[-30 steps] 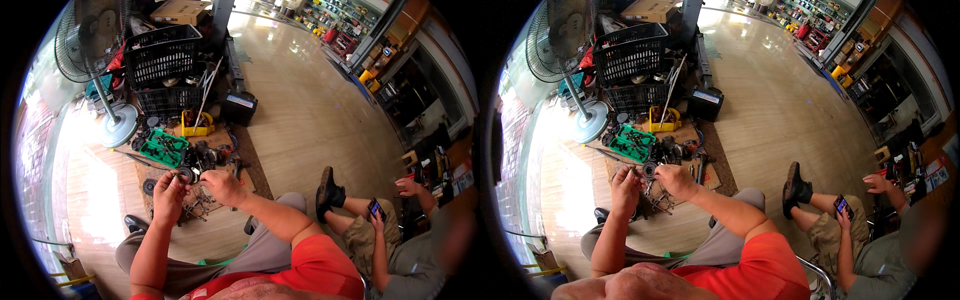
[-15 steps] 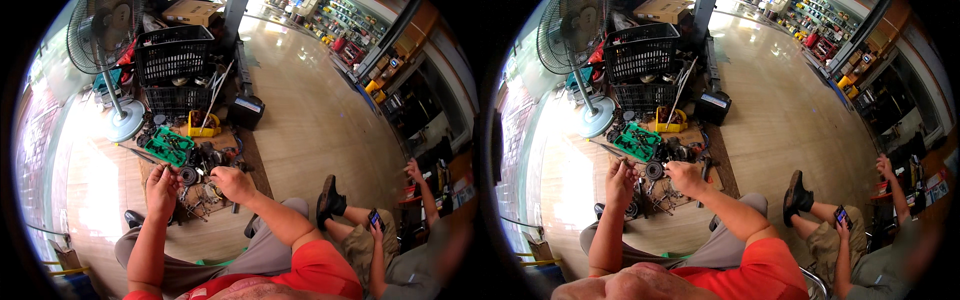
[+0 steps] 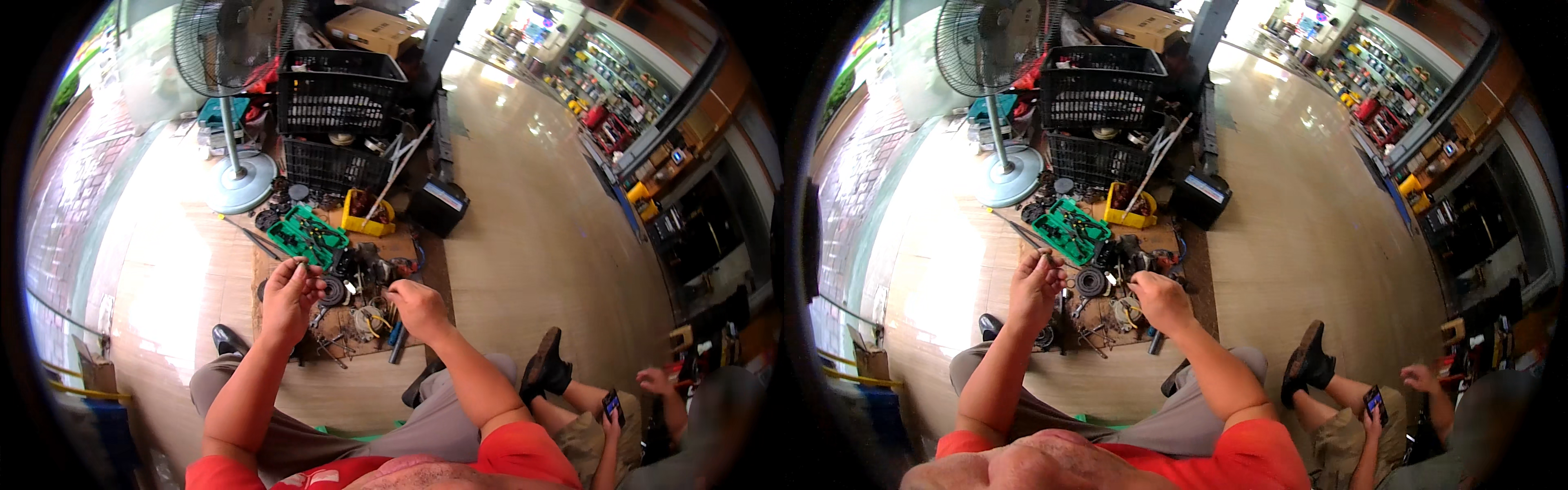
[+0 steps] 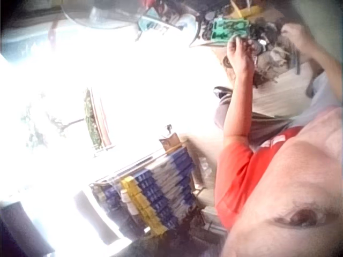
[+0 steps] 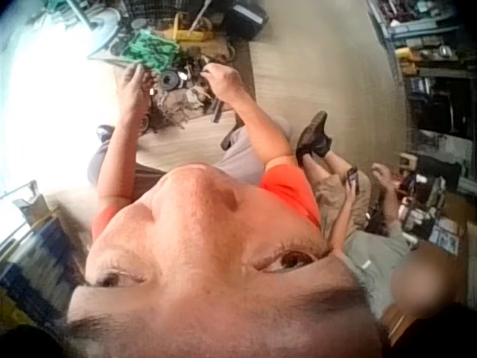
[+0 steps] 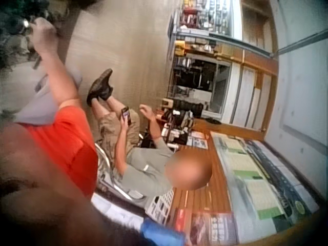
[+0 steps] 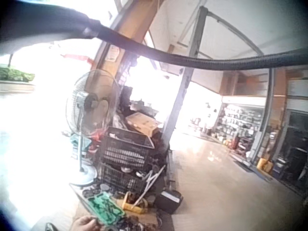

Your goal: The person works on a mechanical motor assembly, handling gears and a metal housing. They use pliers to pull wires through an opening and a screwdriver to work on internal components.

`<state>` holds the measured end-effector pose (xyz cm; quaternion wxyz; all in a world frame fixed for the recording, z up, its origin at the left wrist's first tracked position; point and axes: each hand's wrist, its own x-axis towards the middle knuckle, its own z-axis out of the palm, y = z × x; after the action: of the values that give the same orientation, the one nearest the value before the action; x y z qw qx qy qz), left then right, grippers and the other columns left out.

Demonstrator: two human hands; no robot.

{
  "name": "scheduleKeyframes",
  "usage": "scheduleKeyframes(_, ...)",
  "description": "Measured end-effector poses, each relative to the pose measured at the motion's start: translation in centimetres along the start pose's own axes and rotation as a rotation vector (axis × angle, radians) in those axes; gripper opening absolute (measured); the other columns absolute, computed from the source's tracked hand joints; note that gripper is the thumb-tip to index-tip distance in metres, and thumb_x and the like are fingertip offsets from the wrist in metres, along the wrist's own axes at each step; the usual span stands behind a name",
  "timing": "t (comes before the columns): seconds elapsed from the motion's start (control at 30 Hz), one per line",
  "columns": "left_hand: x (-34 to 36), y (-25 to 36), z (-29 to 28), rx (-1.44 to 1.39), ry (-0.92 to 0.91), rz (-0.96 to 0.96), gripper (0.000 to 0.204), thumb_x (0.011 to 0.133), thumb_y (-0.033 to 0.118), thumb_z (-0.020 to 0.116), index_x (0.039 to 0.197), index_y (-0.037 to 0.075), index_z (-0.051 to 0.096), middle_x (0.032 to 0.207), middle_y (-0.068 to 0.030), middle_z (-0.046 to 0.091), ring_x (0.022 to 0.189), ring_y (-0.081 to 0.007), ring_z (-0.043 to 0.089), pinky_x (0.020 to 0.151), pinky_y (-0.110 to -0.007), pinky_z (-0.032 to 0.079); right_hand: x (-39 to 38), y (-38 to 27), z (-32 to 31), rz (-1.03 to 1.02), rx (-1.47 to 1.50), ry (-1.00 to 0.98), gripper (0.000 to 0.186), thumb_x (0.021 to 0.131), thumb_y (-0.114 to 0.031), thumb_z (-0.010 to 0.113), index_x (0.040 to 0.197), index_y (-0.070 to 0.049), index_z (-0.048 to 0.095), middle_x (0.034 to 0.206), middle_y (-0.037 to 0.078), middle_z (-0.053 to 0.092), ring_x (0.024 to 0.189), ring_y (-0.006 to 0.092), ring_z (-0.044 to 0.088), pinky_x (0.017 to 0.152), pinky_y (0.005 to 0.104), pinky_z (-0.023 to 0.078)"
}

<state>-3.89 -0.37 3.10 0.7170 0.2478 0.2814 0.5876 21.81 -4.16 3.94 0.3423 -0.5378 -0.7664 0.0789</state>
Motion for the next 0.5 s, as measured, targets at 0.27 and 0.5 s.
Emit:
scheduleKeyframes(0.27, 0.08, 0.91, -0.10, -0.013, 0.036, 0.016, 0.018, 0.102, 0.015, 0.055, 0.118, 0.006, 0.052, 0.104, -0.0105, 0.066, 0.083, -0.0189, 0.066, 0.073, -0.032, 0.055, -0.05, 0.46, -0.35, 0.036, -0.090, -0.092, 0.012, 0.089, -0.014, 0.068, 0.091, -0.005, 0.061, 0.084, 0.013, 0.066, 0.082, 0.0341, 0.065, 0.068, 0.0425, 0.053)
scheduleKeyframes(0.5, 0.16, 1.12, -0.15, 0.005, 0.084, 0.041, 0.018, 0.102, 0.015, 0.055, 0.117, 0.006, 0.052, 0.103, -0.0102, 0.066, 0.082, -0.0183, 0.066, 0.072, -0.032, 0.055, 0.27, -0.01, -0.58, -0.022, -0.077, -0.090, 0.012, 0.087, -0.013, 0.069, 0.089, -0.006, 0.060, 0.083, 0.012, 0.065, 0.082, 0.0337, 0.065, 0.069, 0.0426, 0.052)
